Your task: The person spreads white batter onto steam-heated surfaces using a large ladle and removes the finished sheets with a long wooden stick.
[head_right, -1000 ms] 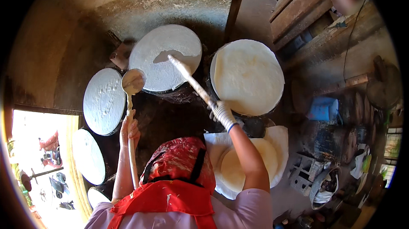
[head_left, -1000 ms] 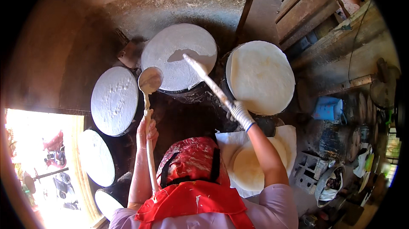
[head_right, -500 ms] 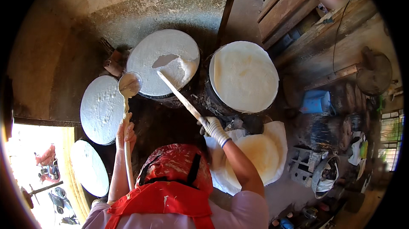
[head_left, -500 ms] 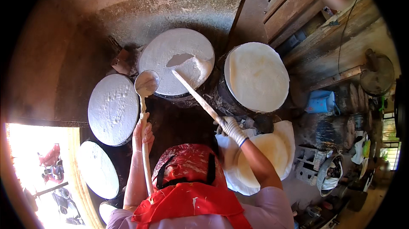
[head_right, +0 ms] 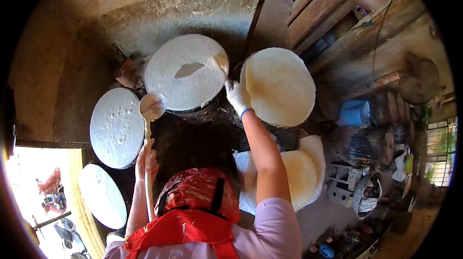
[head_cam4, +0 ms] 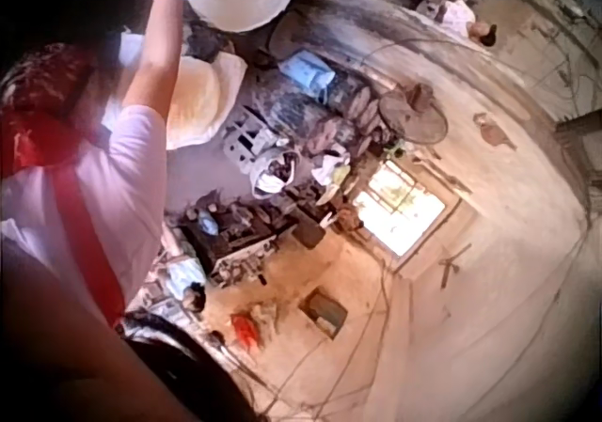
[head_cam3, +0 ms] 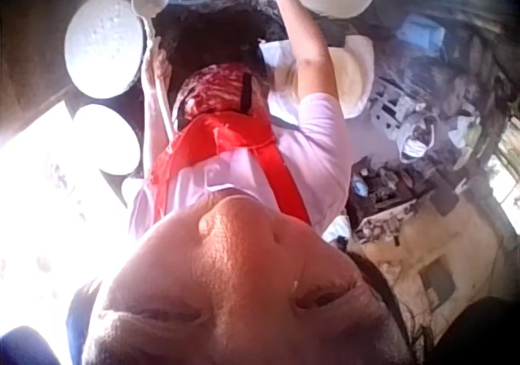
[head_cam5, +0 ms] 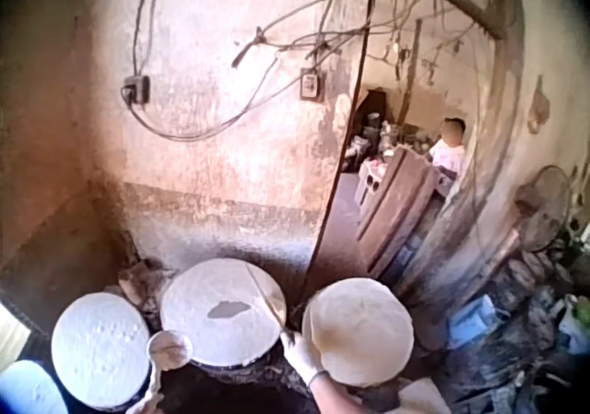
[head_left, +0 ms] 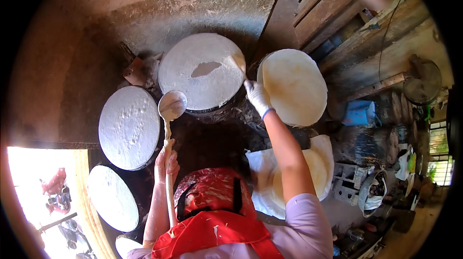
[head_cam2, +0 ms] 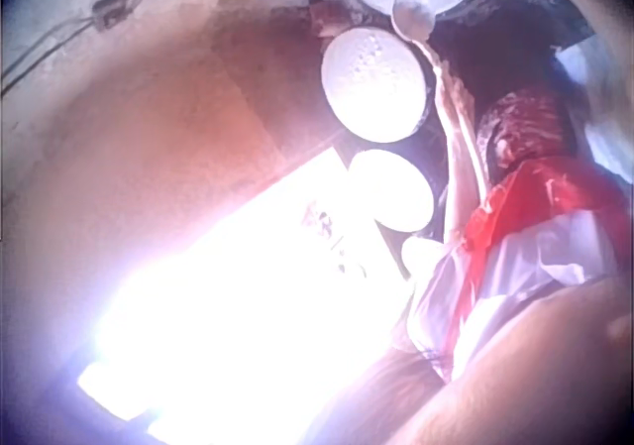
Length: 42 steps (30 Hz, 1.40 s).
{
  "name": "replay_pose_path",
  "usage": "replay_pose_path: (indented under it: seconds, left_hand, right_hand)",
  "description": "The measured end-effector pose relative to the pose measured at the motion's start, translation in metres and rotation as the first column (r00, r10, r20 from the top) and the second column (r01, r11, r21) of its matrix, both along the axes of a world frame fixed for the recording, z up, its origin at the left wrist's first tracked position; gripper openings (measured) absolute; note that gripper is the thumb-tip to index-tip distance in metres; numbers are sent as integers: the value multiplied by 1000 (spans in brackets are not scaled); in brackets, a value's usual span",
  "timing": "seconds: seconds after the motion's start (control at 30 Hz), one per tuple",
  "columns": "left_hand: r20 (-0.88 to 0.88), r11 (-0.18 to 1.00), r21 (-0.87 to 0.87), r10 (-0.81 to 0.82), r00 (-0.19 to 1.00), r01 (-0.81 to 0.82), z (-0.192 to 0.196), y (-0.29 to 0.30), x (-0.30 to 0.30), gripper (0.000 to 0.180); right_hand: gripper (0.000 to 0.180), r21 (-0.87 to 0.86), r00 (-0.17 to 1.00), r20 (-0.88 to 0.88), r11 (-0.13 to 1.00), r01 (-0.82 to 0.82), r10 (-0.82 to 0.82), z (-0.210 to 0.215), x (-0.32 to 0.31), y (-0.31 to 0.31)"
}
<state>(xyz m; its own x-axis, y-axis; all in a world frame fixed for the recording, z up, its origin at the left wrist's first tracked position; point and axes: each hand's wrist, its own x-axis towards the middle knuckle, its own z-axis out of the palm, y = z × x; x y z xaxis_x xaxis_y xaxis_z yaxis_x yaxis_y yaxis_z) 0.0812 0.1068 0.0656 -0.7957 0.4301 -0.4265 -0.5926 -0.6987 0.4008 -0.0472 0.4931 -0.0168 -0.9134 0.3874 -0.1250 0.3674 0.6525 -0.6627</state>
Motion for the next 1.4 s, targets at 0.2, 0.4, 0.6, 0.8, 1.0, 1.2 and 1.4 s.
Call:
replay_pose_path:
  seconds: [0.2, 0.4, 0.6, 0.8, 1.0, 1.2, 1.4]
  left_hand:
    - [-51, 996, 81, 37, 998, -33, 7, -10, -3, 47]
    - [-40, 997, 74, 12, 999, -9, 7, -12, -8, 48]
    - [-44, 998, 67, -12, 999, 15, 10, -10, -4, 48]
    - [-36, 996, 79, 45, 998, -43, 11, -22, 0, 47]
    - [-19, 992, 100, 77, 997, -75, 15, -30, 6, 46]
    - [-21, 995, 92, 36, 999, -34, 14, -25, 0, 49]
    - [-36, 984, 168, 65, 997, -58, 12, 2, -7, 48]
  right_hand:
    - [51, 233, 987, -156, 972, -7, 44, 15, 60, -13]
    - [41, -61, 878, -461, 983, -173, 126, -5, 45, -77]
    - [37, -73, 919, -387, 996, 45, -70, -44, 78, -68]
    - [36, -271, 975, -223, 961, -52, -10, -28, 47, -105]
    - [35, -147, 977, -213, 989, -20, -12, -17, 50, -100]
    - [32, -116, 937, -349, 992, -48, 4, -8, 73, -94]
    - [36, -170, 929, -359, 972, -160, 90, -38, 92, -100]
